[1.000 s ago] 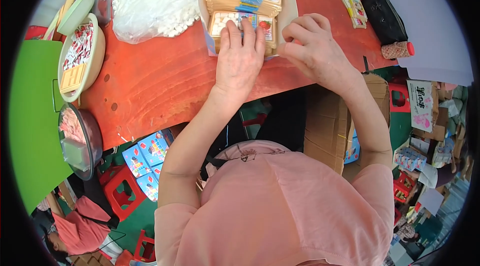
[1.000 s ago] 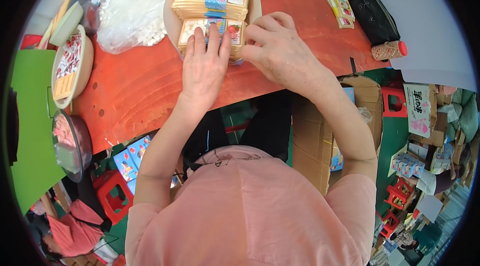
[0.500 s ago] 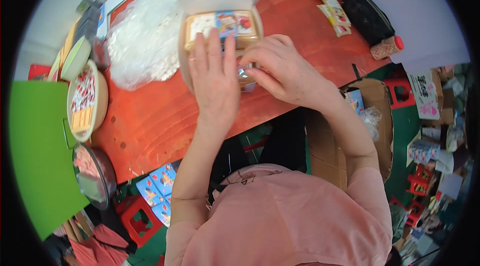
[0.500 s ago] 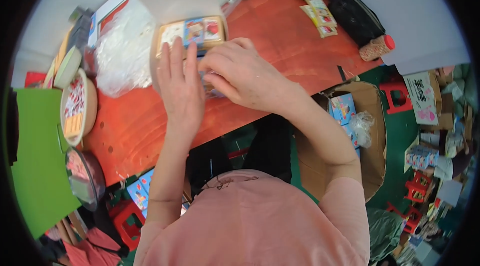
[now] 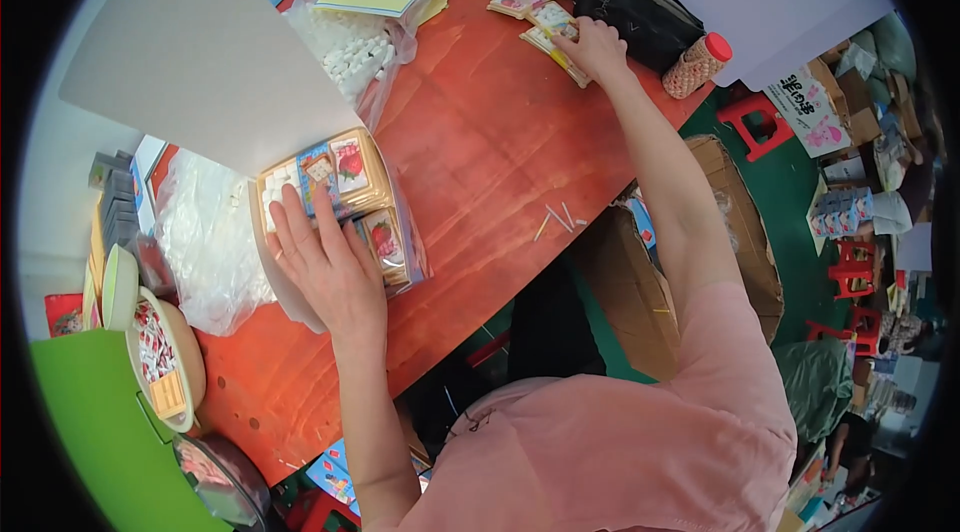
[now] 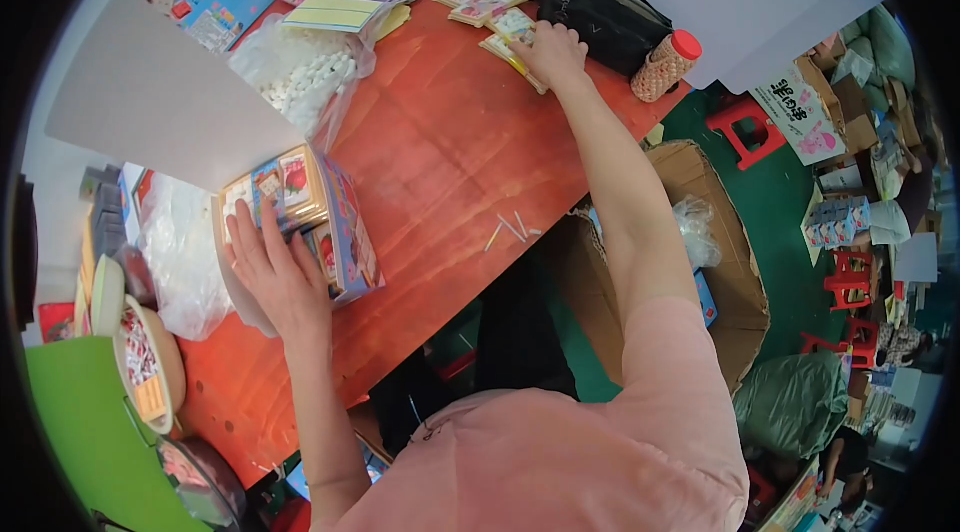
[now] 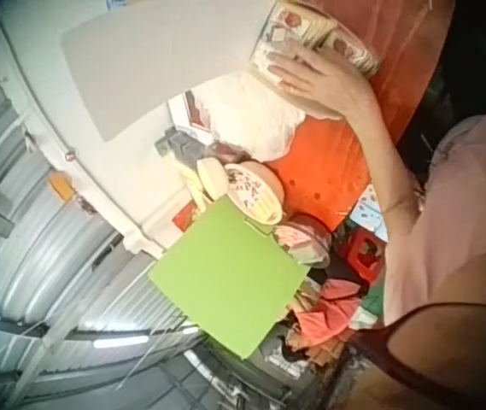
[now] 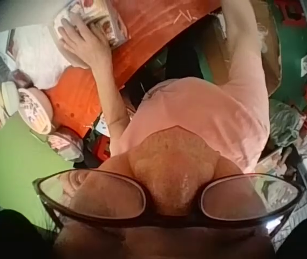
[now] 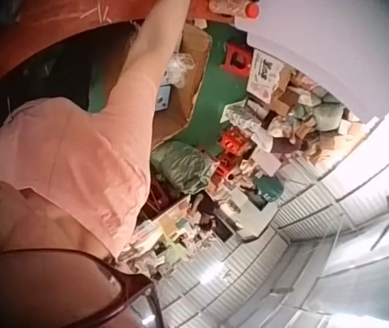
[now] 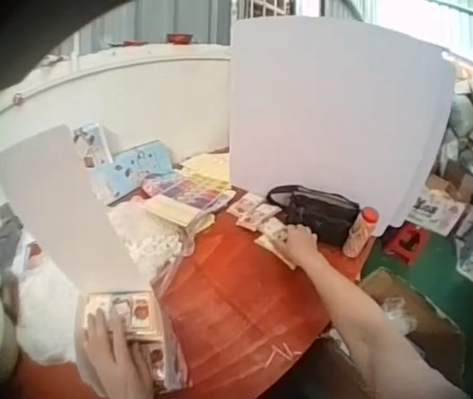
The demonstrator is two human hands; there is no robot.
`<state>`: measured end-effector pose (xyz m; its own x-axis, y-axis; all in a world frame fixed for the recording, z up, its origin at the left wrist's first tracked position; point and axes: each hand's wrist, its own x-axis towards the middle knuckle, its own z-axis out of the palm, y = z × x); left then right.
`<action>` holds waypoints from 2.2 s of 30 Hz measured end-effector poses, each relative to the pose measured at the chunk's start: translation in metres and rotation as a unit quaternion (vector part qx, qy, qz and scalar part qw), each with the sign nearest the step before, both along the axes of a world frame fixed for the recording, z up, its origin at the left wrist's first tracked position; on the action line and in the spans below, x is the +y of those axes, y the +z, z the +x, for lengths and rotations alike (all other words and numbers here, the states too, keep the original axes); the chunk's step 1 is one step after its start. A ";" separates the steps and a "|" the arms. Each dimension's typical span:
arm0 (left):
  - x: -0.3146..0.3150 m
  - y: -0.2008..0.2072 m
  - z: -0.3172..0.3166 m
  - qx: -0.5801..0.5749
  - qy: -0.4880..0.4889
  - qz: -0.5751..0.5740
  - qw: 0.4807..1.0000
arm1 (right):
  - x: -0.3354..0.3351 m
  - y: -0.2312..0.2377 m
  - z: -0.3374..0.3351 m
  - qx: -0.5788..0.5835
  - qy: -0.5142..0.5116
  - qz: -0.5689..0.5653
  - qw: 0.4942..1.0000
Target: Folding small cardboard toy boxes and filling them with several packets of toys or snacks.
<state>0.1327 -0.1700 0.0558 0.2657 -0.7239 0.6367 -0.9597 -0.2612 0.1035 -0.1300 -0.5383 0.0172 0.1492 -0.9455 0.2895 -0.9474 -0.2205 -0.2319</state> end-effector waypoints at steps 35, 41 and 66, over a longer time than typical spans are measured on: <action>0.092 -0.016 0.000 0.394 0.026 -0.205 0.896 | 0.255 0.192 0.158 0.130 0.642 0.161 0.738; 0.097 -0.014 0.002 0.456 -0.012 -0.194 0.868 | 0.277 0.171 0.199 0.231 0.530 0.190 0.794; 0.059 -0.013 -0.004 0.020 -0.095 -0.080 0.992 | 0.314 0.114 0.099 -0.003 0.558 -0.051 0.828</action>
<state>0.1287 -0.1113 0.0432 0.1622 -0.6542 0.7387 -0.9842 -0.0536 0.1686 -0.0312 -0.2247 0.1315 0.9121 -0.1912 0.3626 -0.1401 -0.9767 -0.1624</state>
